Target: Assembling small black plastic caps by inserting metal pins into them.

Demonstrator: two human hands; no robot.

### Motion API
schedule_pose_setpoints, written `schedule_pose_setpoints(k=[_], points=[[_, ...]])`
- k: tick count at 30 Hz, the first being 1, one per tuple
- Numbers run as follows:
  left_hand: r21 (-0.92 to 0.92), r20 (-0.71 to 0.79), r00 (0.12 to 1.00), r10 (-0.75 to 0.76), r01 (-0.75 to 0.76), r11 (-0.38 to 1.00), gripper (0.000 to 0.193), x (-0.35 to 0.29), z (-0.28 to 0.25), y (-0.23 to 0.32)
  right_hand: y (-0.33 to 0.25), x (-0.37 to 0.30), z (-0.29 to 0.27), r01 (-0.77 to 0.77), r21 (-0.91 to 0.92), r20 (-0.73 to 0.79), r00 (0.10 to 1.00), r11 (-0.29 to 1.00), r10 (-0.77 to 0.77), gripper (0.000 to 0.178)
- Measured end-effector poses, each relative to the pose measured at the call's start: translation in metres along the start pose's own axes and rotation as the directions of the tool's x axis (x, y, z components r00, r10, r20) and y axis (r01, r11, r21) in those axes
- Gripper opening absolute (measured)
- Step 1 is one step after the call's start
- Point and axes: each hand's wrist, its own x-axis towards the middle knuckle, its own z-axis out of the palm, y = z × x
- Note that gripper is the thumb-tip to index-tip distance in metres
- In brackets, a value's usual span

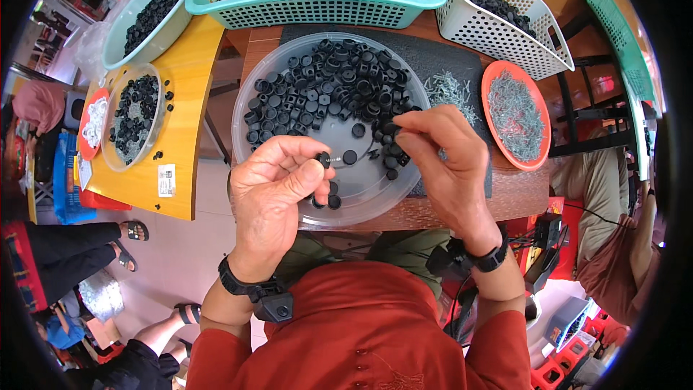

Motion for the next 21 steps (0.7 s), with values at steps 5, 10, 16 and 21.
schedule_pose_setpoints(k=[5, 10, 16, 21], points=[[0.012, -0.013, 1.000, 0.020, -0.020, 1.000, 0.019, -0.001, 0.000, 0.000, 0.003, 0.002, 0.024, 0.283, -0.189, 0.201, 0.948, 0.940, -0.245, 0.015], [0.013, 0.006, 0.999, 0.032, -0.032, 0.999, 0.019, -0.001, -0.002, 0.002, 0.007, 0.003, 0.043, 0.438, -0.314, 0.410, 0.863, 0.843, -0.295, 0.011], [0.023, -0.047, 0.999, 0.013, -0.012, 1.000, 0.019, -0.003, 0.000, 0.001, -0.005, 0.002, 0.031, 0.326, -0.173, 0.286, 0.920, 0.930, -0.269, 0.015], [0.025, -0.018, 1.000, 0.018, -0.018, 1.000, 0.020, -0.005, 0.008, -0.001, -0.025, -0.008, 0.020, 0.061, 0.144, 0.144, 0.986, 0.988, -0.082, 0.027]])
